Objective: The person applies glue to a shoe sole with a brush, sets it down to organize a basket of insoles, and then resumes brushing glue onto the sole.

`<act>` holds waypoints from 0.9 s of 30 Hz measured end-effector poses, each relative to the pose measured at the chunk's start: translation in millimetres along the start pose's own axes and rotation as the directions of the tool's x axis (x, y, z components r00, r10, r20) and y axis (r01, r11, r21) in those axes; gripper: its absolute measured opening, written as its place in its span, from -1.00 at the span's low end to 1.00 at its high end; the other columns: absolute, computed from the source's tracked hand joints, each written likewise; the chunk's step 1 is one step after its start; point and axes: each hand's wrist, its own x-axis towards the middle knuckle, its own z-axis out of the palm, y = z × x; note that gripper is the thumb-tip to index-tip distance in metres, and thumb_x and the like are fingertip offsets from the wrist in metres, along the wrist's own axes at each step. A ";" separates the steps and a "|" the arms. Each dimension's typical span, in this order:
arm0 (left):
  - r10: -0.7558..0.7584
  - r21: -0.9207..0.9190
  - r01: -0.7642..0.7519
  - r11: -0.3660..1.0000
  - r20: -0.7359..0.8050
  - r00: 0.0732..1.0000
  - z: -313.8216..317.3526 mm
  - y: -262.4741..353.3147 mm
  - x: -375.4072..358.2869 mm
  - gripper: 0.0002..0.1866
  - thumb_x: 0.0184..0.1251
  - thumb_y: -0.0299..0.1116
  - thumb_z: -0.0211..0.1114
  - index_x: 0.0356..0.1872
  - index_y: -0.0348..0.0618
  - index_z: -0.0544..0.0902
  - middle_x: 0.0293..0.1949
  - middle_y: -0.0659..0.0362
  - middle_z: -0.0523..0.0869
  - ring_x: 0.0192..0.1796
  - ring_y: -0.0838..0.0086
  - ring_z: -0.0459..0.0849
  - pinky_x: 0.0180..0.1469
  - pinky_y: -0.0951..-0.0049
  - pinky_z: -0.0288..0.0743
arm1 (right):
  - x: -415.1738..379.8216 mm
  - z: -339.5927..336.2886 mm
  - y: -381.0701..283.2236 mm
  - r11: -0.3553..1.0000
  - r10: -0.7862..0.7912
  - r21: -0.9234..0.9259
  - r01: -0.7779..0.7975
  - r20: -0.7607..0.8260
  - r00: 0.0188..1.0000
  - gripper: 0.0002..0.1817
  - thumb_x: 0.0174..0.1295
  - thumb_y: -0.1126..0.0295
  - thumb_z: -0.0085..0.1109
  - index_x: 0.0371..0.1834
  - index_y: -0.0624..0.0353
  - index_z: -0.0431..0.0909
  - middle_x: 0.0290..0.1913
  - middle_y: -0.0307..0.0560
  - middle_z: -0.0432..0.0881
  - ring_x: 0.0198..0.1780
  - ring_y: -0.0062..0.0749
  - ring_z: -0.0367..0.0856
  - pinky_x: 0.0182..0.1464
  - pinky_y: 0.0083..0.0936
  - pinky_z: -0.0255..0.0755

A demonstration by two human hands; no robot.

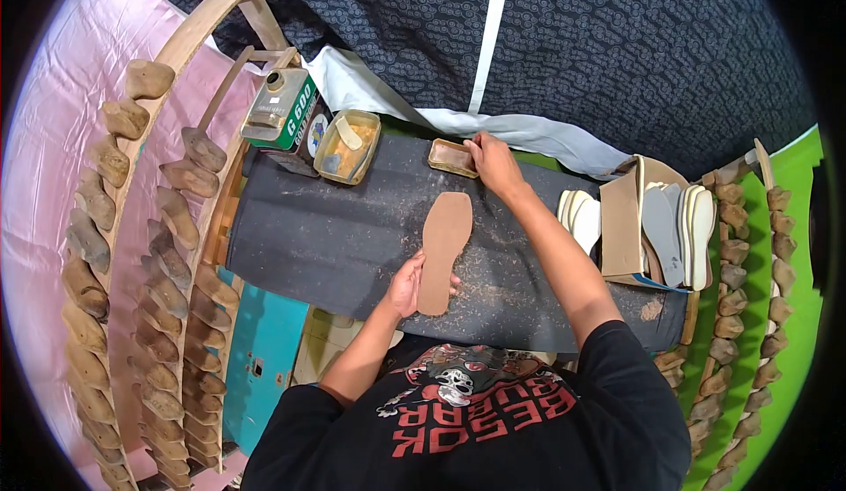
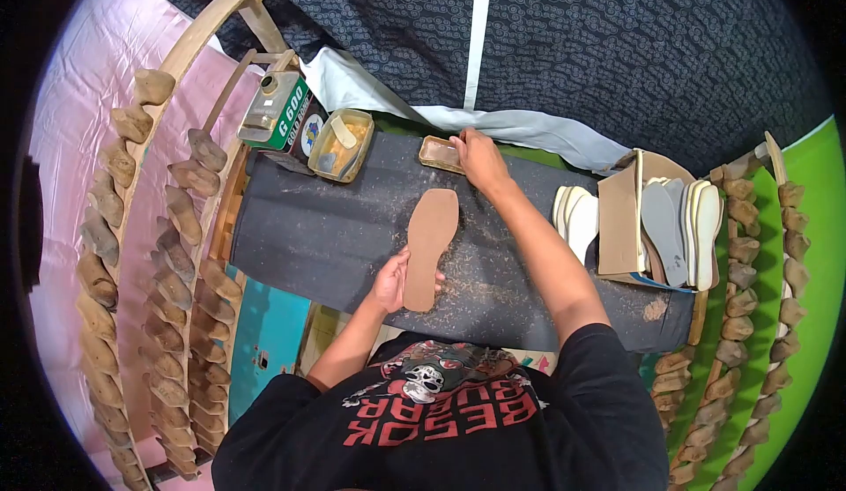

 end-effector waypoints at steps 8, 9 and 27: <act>0.002 -0.013 -0.002 1.000 0.019 1.000 1.2 -0.3 3.6 -0.45 0.61 -0.09 -0.16 0.48 -0.15 0.25 0.26 -0.02 0.57 0.07 0.09 0.74 0.06 0.07 0.72 | 1.7 0.7 -0.5 1.000 0.001 -0.008 -0.002 -0.055 0.999 -0.65 0.49 0.23 0.10 -0.18 0.41 0.54 -0.20 0.41 0.67 -0.11 0.34 0.65 -0.05 0.00 0.50; 0.004 -0.004 -0.004 1.000 0.020 1.000 1.7 0.5 4.0 -0.45 0.62 -0.09 -0.17 0.48 -0.15 0.25 0.26 -0.02 0.57 0.07 0.09 0.74 0.06 0.07 0.72 | 0.7 1.0 2.0 1.000 0.003 -0.008 -0.004 -0.058 0.998 -0.65 0.49 0.23 0.10 -0.18 0.41 0.54 -0.20 0.41 0.67 -0.11 0.34 0.65 -0.05 0.00 0.50; -0.011 0.006 0.011 1.000 0.019 1.000 0.6 -0.8 0.7 -0.43 0.61 -0.08 -0.14 0.50 -0.13 0.23 0.34 -0.06 0.52 0.06 0.09 0.73 0.08 0.07 0.71 | -4.7 5.0 2.6 0.985 0.107 0.149 -0.092 -0.099 0.989 -0.64 0.48 0.21 0.12 -0.14 0.41 0.57 -0.19 0.38 0.70 -0.09 0.28 0.68 -0.01 -0.07 0.51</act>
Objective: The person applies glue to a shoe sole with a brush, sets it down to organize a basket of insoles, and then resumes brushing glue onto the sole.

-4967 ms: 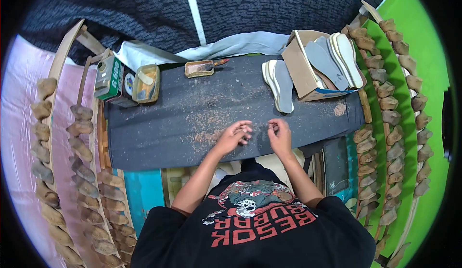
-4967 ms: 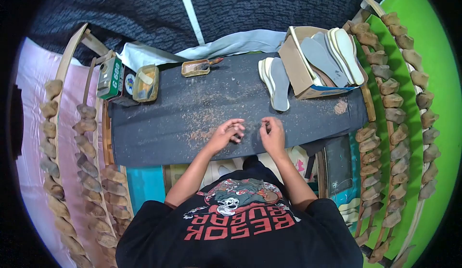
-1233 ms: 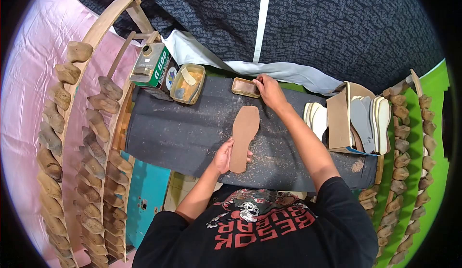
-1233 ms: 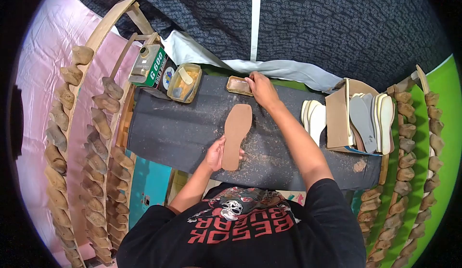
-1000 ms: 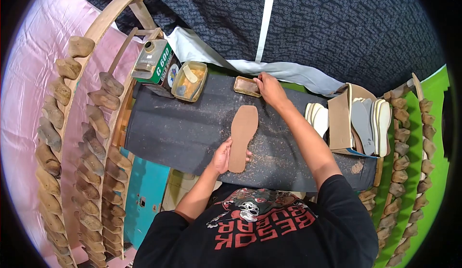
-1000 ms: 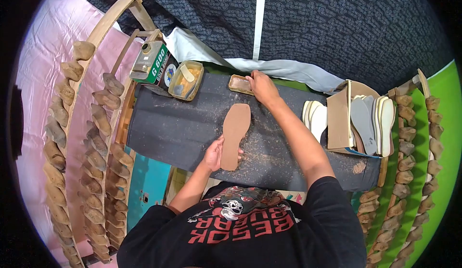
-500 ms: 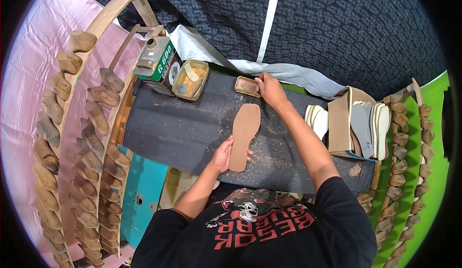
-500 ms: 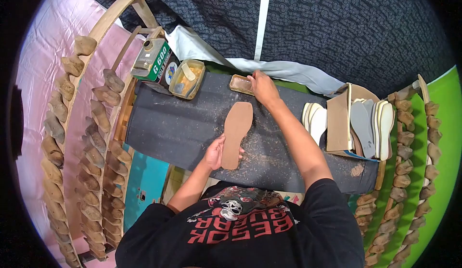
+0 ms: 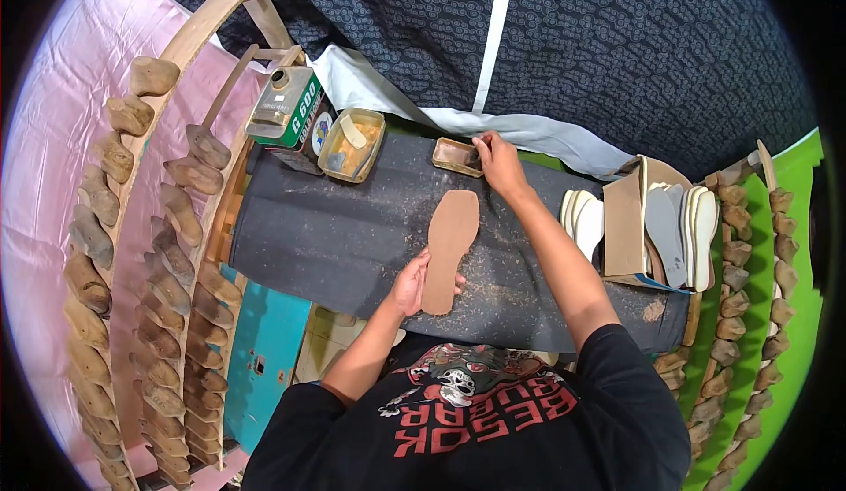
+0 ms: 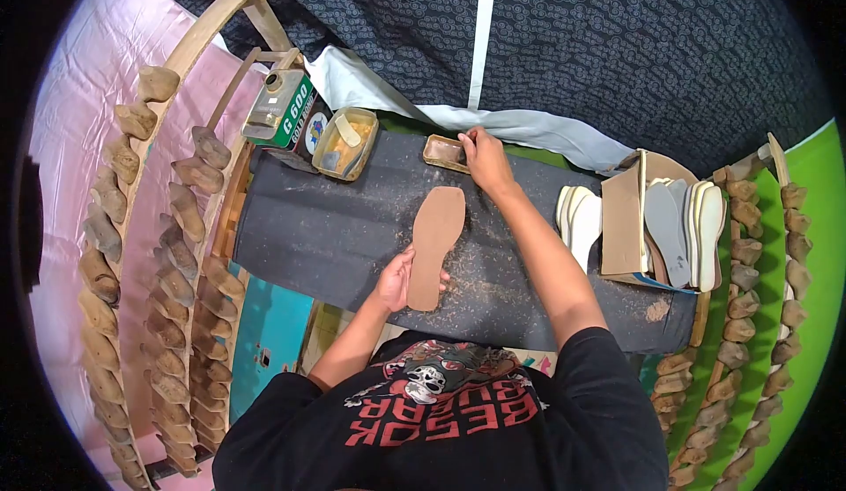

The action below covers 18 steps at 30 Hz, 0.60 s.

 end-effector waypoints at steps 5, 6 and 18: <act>-0.007 -0.012 0.007 1.000 0.008 1.000 0.0 -1.5 -0.2 -0.42 0.61 -0.07 -0.13 0.51 -0.13 0.23 0.34 -0.05 0.53 0.06 0.08 0.73 0.08 0.05 0.71 | -3.9 -1.7 9.2 0.995 -0.104 -0.009 0.104 0.000 0.995 -0.65 0.48 0.23 0.13 -0.12 0.41 0.57 -0.19 0.36 0.70 -0.11 0.25 0.69 -0.03 -0.10 0.52; -0.001 -0.011 0.001 1.000 0.016 1.000 0.3 -0.2 1.4 -0.42 0.61 -0.06 -0.14 0.51 -0.13 0.23 0.33 -0.04 0.53 0.06 0.08 0.73 0.08 0.04 0.71 | -1.7 -4.8 6.4 0.991 -0.132 -0.027 0.131 -0.038 0.991 -0.66 0.48 0.25 0.13 -0.11 0.42 0.56 -0.19 0.35 0.70 -0.15 0.22 0.71 -0.07 -0.11 0.53; 0.018 -0.014 -0.017 1.000 0.026 1.000 12.0 -2.0 9.0 -0.36 0.68 0.10 -0.29 0.50 -0.14 0.32 0.39 0.02 0.50 0.00 0.27 0.73 0.09 0.18 0.69 | -98.0 -75.8 32.1 0.504 0.458 0.850 -0.153 -0.113 0.882 -0.62 0.61 0.14 -0.02 0.07 0.31 0.49 -0.30 0.05 0.66 -0.38 -0.33 0.71 -0.34 -0.48 0.65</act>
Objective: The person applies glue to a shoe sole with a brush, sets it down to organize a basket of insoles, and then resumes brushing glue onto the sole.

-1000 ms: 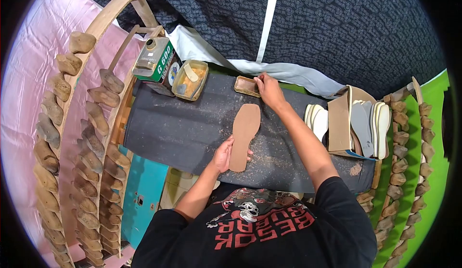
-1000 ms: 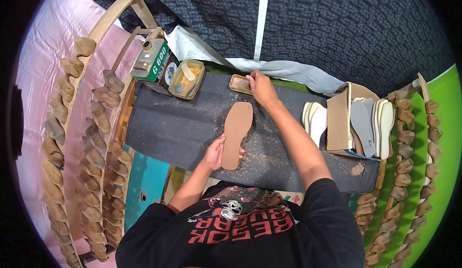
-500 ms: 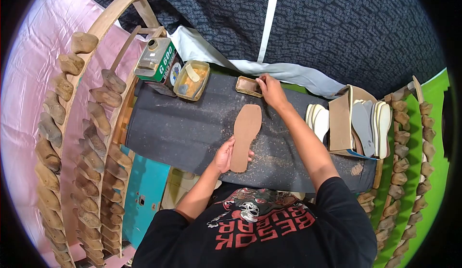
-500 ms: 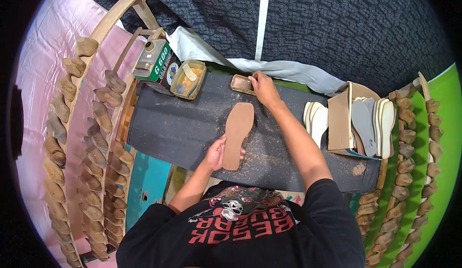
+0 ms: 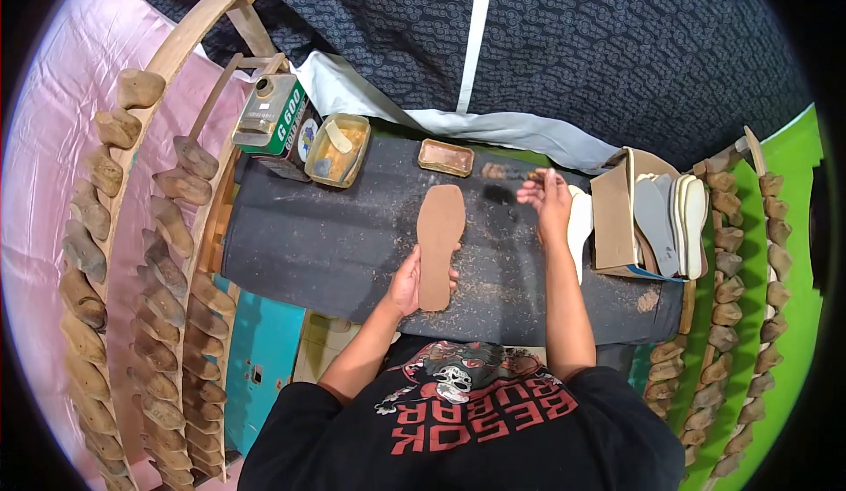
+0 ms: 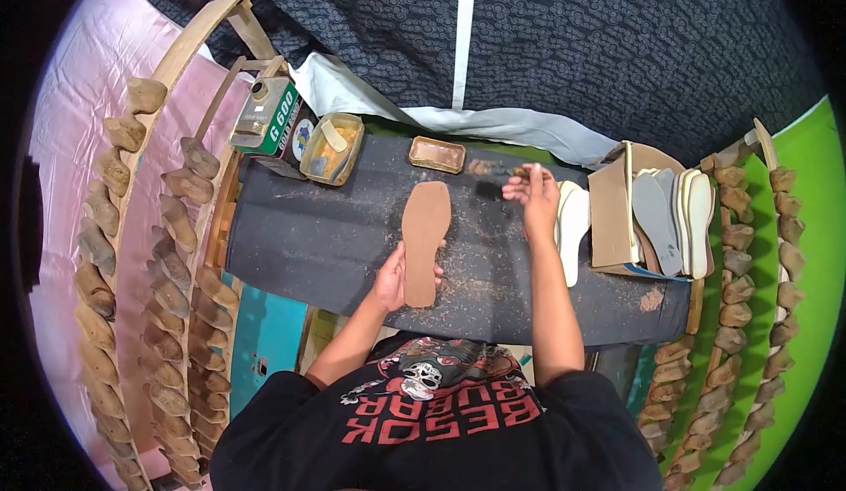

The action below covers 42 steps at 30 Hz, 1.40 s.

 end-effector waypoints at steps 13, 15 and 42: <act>-0.092 0.120 0.077 0.990 0.127 0.988 28.7 -14.1 43.8 -0.34 0.70 0.13 -0.31 0.51 -0.15 0.30 0.40 0.03 0.49 -0.03 0.35 0.72 0.02 0.25 0.70 | -51.6 19.9 -47.4 0.981 -0.156 -0.091 0.172 0.158 0.975 -0.72 0.62 0.24 -0.02 0.03 0.26 0.54 -0.35 -0.09 0.66 -0.42 -0.53 0.64 -0.34 -0.57 0.57; -0.103 0.116 0.086 0.990 0.149 0.983 33.0 -16.5 44.5 -0.34 0.70 0.14 -0.31 0.51 -0.14 0.29 0.39 0.03 0.51 -0.04 0.36 0.72 0.03 0.25 0.70 | -53.5 14.4 -50.2 0.945 -0.199 -0.238 0.226 0.134 0.971 -0.73 0.61 0.25 0.00 0.02 0.26 0.55 -0.36 -0.12 0.65 -0.43 -0.57 0.63 -0.35 -0.60 0.55; -0.082 0.177 0.051 0.983 0.172 0.982 32.9 -28.2 39.8 -0.37 0.67 0.16 -0.20 0.45 -0.11 0.26 0.30 0.00 0.55 -0.05 0.33 0.73 -0.02 0.27 0.69 | -63.2 17.8 -65.5 0.830 -0.331 -0.470 0.301 0.020 0.944 -0.82 0.53 0.38 0.10 -0.09 0.28 0.59 -0.41 -0.20 0.66 -0.44 -0.66 0.61 -0.39 -0.66 0.49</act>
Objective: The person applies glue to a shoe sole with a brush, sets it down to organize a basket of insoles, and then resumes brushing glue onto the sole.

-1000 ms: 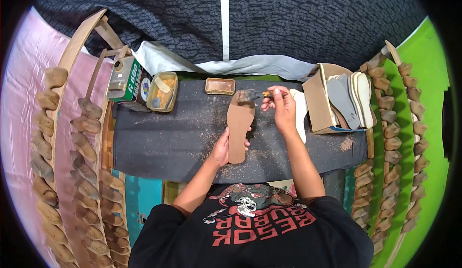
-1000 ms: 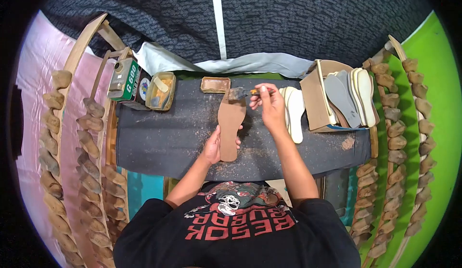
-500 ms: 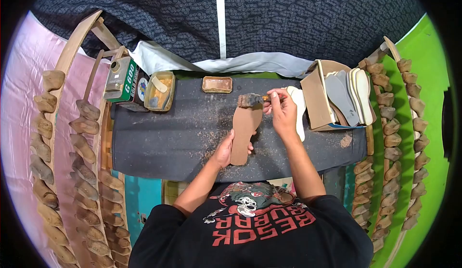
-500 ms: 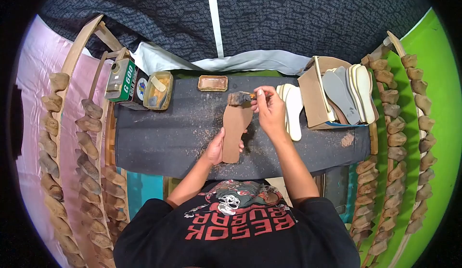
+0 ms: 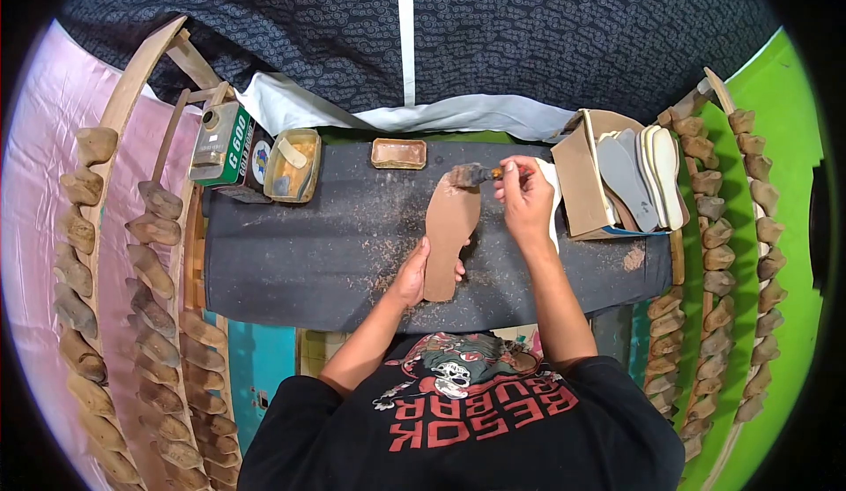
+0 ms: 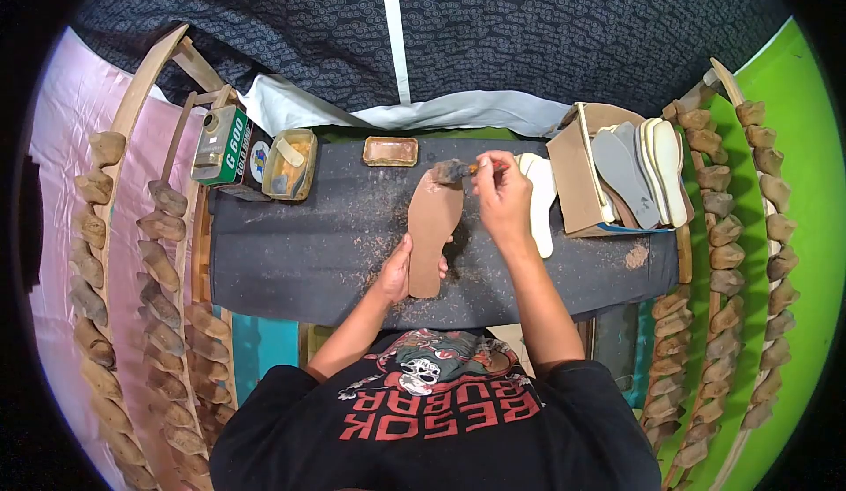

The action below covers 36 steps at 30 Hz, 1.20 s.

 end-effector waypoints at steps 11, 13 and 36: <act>-0.059 0.024 0.058 0.998 0.020 0.998 -8.2 -1.8 -1.5 -0.35 0.69 0.14 -0.25 0.41 -0.23 0.35 0.25 0.01 0.59 -0.04 0.36 0.73 0.03 0.28 0.67 | -16.1 12.0 -4.5 1.000 -0.009 -0.014 0.009 0.042 0.999 -0.84 0.53 0.39 0.11 -0.08 0.26 0.59 -0.41 -0.23 0.65 -0.45 -0.70 0.59 -0.40 -0.71 0.48; -0.048 0.045 0.048 0.998 0.013 0.999 -6.0 -0.8 -1.7 -0.34 0.69 0.14 -0.26 0.42 -0.23 0.35 0.25 0.02 0.59 -0.04 0.37 0.73 0.03 0.29 0.67 | -11.1 1.7 3.7 0.996 -0.066 -0.057 0.065 -0.002 0.998 -0.85 0.53 0.40 0.11 -0.09 0.26 0.59 -0.38 -0.22 0.65 -0.45 -0.70 0.58 -0.40 -0.70 0.49; -0.032 -0.002 0.032 0.999 0.020 0.999 -8.7 4.3 -7.8 -0.37 0.69 0.14 -0.26 0.46 -0.13 0.28 0.29 0.00 0.56 -0.05 0.31 0.71 0.02 0.24 0.67 | 0.4 -25.0 -15.5 0.994 0.056 -0.096 -0.048 0.087 0.995 -0.80 0.56 0.35 0.07 -0.16 0.25 0.58 -0.46 -0.27 0.59 -0.50 -0.75 0.50 -0.48 -0.72 0.37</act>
